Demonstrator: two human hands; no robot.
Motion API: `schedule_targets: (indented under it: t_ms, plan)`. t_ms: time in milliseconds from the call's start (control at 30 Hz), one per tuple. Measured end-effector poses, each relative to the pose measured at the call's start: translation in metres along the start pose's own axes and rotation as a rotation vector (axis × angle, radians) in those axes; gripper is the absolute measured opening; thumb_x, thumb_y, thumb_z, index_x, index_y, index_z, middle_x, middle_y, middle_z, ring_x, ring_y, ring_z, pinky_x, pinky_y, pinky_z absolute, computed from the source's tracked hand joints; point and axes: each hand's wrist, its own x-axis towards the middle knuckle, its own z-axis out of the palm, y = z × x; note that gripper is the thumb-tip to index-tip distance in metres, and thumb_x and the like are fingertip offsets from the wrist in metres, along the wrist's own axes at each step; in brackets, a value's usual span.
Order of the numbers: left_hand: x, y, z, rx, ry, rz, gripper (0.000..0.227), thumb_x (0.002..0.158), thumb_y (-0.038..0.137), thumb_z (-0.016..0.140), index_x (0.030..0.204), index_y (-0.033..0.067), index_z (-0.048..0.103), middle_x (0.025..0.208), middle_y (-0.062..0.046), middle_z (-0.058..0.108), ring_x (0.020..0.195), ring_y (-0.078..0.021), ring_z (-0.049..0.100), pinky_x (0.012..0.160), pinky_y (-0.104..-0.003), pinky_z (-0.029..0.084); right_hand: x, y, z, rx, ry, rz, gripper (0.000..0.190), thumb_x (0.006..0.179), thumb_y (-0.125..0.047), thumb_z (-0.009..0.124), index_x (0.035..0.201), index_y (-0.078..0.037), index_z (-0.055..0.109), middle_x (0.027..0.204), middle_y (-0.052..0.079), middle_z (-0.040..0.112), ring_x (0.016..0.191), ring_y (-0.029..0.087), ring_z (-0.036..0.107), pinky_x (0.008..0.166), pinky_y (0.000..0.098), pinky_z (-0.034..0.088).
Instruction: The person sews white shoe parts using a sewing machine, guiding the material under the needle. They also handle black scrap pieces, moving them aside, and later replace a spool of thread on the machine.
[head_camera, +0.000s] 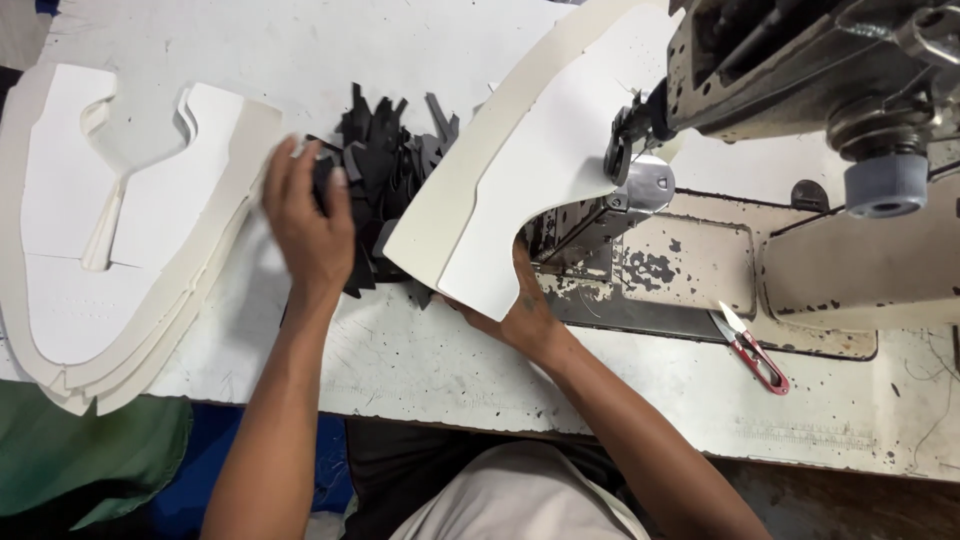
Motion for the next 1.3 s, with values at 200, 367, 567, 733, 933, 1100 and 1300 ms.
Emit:
schedule_targets:
  t_ms: [200,367,567,733,933,1100,1300]
  plan:
    - [-0.026,0.003,-0.014,0.190,0.077,-0.268,0.063,0.106,0.048,0.060,0.150,0.0044,0.047,0.159,-0.024,0.037,0.151,-0.0411,0.030,0.123,-0.061,0.019,0.018,-0.012,-0.007,-0.342,0.037,-0.313,0.112,0.063,-0.025,0.098,0.152,-0.008,0.032,0.145,0.016,0.047,0.139,0.032,0.044,0.121,0.0510,0.039]
    - [0.006,0.007,-0.002,0.024,-0.022,-0.396,0.092,0.096,0.066,0.064,0.159,0.0057,0.033,0.162,-0.024,0.032,0.153,-0.0426,0.023,0.121,-0.065,0.017,0.038,-0.036,-0.007,-0.084,-0.085,-0.251,0.105,0.076,-0.021,0.093,0.159,-0.007,0.030,0.158,0.013,0.046,0.149,0.030,0.044,0.128,0.0468,0.036]
    - [0.046,-0.013,0.027,0.139,-0.159,-0.477,0.117,0.068,0.065,0.085,0.154,0.0056,0.032,0.154,-0.024,0.035,0.146,-0.0445,0.024,0.115,-0.064,0.022,0.045,0.015,0.001,1.225,-0.115,0.240,0.054,0.112,-0.028,0.046,0.159,-0.005,0.033,0.156,0.019,0.049,0.141,0.028,0.055,0.113,0.0403,0.053]
    - [0.053,0.000,0.027,0.235,-0.241,-0.482,0.102,0.058,0.058,0.092,0.140,0.0110,0.053,0.137,-0.016,0.045,0.134,-0.0397,0.036,0.110,-0.059,0.033,0.037,0.052,0.007,1.046,-0.029,0.303,0.050,0.114,-0.027,0.044,0.159,-0.006,0.035,0.153,0.015,0.051,0.135,0.026,0.057,0.108,0.0393,0.054]
    - [0.047,-0.012,0.035,0.293,-0.208,-0.444,0.086,0.055,0.049,0.095,0.128,0.0163,0.064,0.126,-0.009,0.046,0.124,-0.0345,0.038,0.101,-0.054,0.037,0.033,0.034,-0.005,0.839,0.008,0.243,0.055,0.114,-0.037,0.045,0.158,-0.004,0.037,0.146,0.017,0.058,0.128,0.027,0.064,0.103,0.0388,0.059]
    - [0.046,-0.022,0.038,0.284,-0.174,-0.387,0.084,0.056,0.049,0.098,0.125,0.0147,0.065,0.126,-0.009,0.046,0.123,-0.0343,0.039,0.102,-0.055,0.036,0.028,0.017,-0.014,0.437,0.087,0.076,0.070,0.111,-0.051,0.042,0.159,-0.005,0.020,0.145,0.015,0.055,0.132,0.023,0.066,0.104,0.0370,0.063]
    - [0.048,-0.010,0.031,0.262,-0.187,-0.413,0.080,0.056,0.048,0.099,0.120,0.0137,0.066,0.124,-0.008,0.047,0.122,-0.0338,0.040,0.102,-0.055,0.037,0.061,-0.006,0.000,0.303,0.142,-0.076,0.082,0.103,-0.042,0.065,0.160,-0.006,0.018,0.157,0.014,0.041,0.143,0.025,0.049,0.117,0.0462,0.052]
